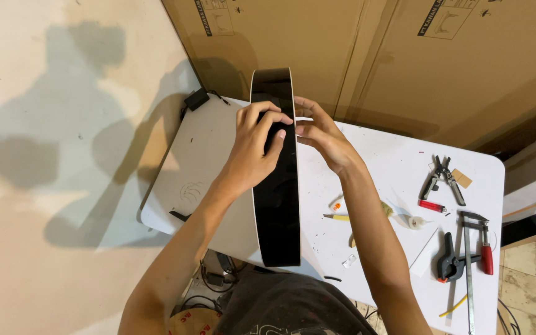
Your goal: The person applies glue to the edge of a black guitar body and presses the binding strip into place. They repeatedly smooth the binding with their fingers and use a utility knife to trim excess material along the edge.
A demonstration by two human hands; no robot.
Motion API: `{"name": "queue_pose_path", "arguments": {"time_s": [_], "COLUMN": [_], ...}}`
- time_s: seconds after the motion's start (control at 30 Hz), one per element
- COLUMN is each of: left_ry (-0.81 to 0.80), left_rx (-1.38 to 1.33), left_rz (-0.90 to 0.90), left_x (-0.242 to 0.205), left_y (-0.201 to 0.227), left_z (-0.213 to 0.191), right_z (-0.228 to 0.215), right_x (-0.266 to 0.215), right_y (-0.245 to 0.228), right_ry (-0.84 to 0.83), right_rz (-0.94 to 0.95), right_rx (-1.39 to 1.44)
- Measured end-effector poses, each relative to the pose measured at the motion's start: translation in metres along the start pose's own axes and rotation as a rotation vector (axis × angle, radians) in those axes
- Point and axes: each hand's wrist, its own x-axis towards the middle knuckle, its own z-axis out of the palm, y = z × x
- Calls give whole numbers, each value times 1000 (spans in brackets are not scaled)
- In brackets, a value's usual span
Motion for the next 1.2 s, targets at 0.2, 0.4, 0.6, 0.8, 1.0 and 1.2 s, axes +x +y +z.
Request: {"name": "queue_pose_path", "arguments": {"time_s": [0.2, 0.4, 0.6, 0.8, 1.0, 1.2], "left_ry": [14, -9, -22, -46, -45, -46], "left_rx": [97, 112, 102, 110, 102, 80], "left_rz": [34, 28, 40, 32, 40, 19], "left_x": [-1, 0, -1, -2, -5, -9], "left_y": [1, 2, 7, 11, 10, 16], "left_z": [1, 1, 0, -1, -1, -6], "right_z": [-6, -4, -5, -2, 0, 1], "right_x": [5, 4, 2, 1, -3, -21], "right_y": [9, 6, 1, -2, -2, -2], "right_ry": [-54, -54, -33, -8, -6, -10], "right_rz": [14, 30, 47, 65, 73, 11], "right_rx": [-27, -6, -2, -23, -46, -68]}}
